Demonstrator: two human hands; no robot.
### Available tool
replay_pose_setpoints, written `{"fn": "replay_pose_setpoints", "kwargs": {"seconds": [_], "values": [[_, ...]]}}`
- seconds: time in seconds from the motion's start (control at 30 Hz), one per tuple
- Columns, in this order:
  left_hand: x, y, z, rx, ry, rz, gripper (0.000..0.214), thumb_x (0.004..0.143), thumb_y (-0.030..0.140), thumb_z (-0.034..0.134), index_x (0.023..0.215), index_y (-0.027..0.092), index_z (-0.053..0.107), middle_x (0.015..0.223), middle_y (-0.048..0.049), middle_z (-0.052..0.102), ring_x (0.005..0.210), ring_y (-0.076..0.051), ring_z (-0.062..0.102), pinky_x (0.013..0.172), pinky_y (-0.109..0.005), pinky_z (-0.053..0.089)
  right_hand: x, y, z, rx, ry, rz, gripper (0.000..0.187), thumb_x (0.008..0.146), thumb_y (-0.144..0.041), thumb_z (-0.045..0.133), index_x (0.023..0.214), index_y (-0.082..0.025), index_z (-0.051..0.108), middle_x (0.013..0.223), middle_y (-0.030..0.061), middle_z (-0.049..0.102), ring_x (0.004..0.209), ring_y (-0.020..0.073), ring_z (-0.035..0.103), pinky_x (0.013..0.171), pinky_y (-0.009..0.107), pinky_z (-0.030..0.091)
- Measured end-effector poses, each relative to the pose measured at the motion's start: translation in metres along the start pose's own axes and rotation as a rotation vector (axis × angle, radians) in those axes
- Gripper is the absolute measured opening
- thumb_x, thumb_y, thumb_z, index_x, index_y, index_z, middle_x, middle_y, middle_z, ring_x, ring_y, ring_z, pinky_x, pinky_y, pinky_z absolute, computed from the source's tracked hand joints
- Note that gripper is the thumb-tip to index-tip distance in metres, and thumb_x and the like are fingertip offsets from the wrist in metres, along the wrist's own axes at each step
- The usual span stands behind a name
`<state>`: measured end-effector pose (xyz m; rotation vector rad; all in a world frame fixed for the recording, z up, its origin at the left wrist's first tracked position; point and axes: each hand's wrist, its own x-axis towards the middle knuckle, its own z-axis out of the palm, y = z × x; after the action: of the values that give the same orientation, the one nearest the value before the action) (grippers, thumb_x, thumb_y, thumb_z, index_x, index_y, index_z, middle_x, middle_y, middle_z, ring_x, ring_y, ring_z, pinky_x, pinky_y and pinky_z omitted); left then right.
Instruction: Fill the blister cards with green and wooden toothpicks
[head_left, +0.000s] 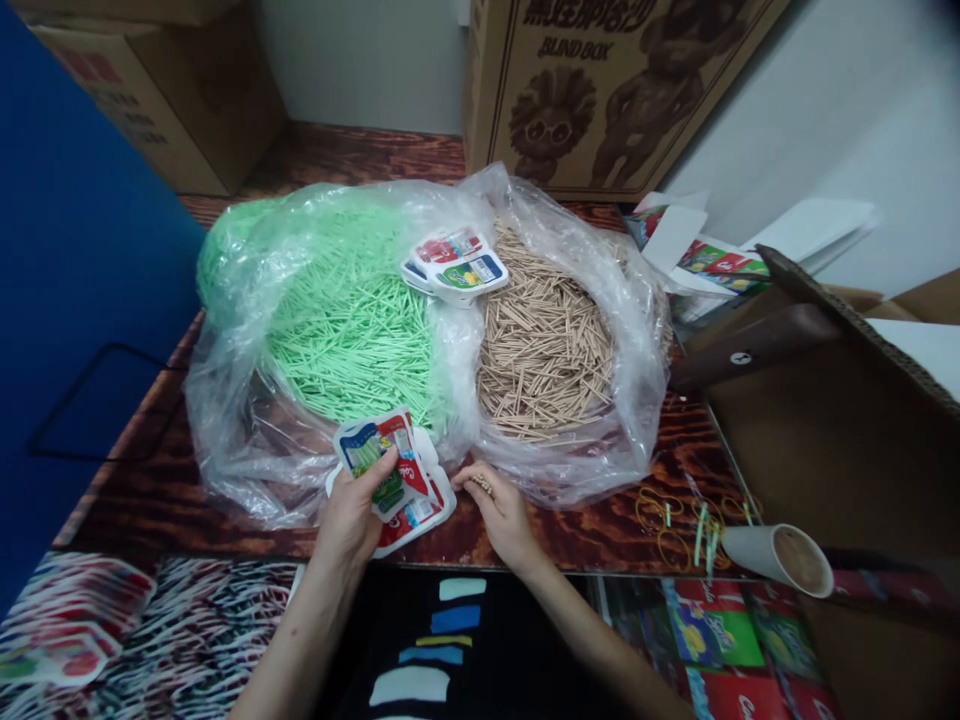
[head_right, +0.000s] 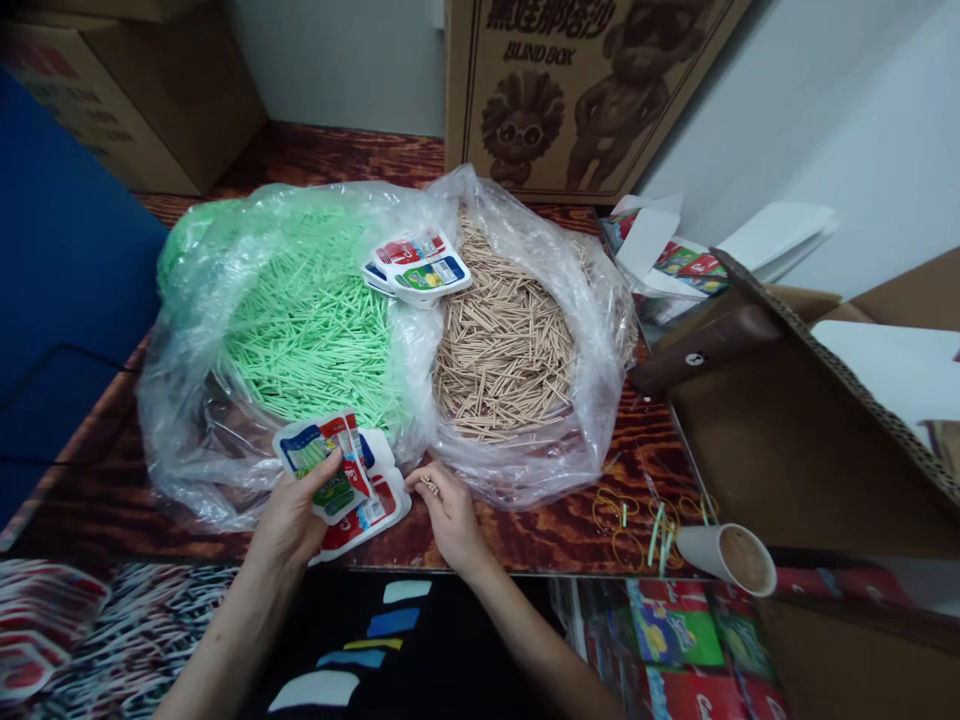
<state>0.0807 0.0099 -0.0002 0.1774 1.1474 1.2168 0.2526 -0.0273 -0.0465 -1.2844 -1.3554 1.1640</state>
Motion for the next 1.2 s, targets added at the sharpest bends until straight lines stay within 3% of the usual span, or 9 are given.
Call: {"fn": "replay_pose_setpoints", "kwargs": {"seconds": [0.3,0.6,1.2], "values": [[-0.002,0.002,0.001,0.052,-0.009,0.057,0.045,0.052,0.022,0.087,0.094,0.014,0.071,0.083,-0.0053,0.077,0.073,-0.024,0.072,0.076,-0.037,0.058,0.008,-0.015,-0.01,0.026,-0.065,0.01,0.02,0.093,-0.027,0.048,0.087,-0.021,0.066,0.082,0.002,0.064,0.081,0.0167,0.06,0.077,0.028,0.044],[-0.002,-0.005,-0.004,0.118,-0.066,0.107,0.036,0.056,0.025,0.085,0.087,0.013,0.071,0.081,-0.005,0.076,0.072,-0.021,0.072,0.076,-0.033,0.057,0.017,-0.021,-0.014,0.018,-0.073,-0.014,0.02,0.092,-0.028,0.049,0.086,-0.021,0.067,0.081,0.0021,0.064,0.078,0.0168,0.06,0.074,0.028,0.045],[-0.002,-0.01,-0.004,0.156,-0.05,0.088,0.033,0.055,0.024,0.085,0.083,0.013,0.071,0.077,-0.0039,0.076,0.065,-0.019,0.071,0.066,-0.029,0.058,0.016,-0.02,-0.015,0.024,-0.082,0.011,0.021,0.092,-0.029,0.049,0.084,-0.021,0.066,0.079,0.0016,0.064,0.077,0.0167,0.06,0.075,0.028,0.044]]}}
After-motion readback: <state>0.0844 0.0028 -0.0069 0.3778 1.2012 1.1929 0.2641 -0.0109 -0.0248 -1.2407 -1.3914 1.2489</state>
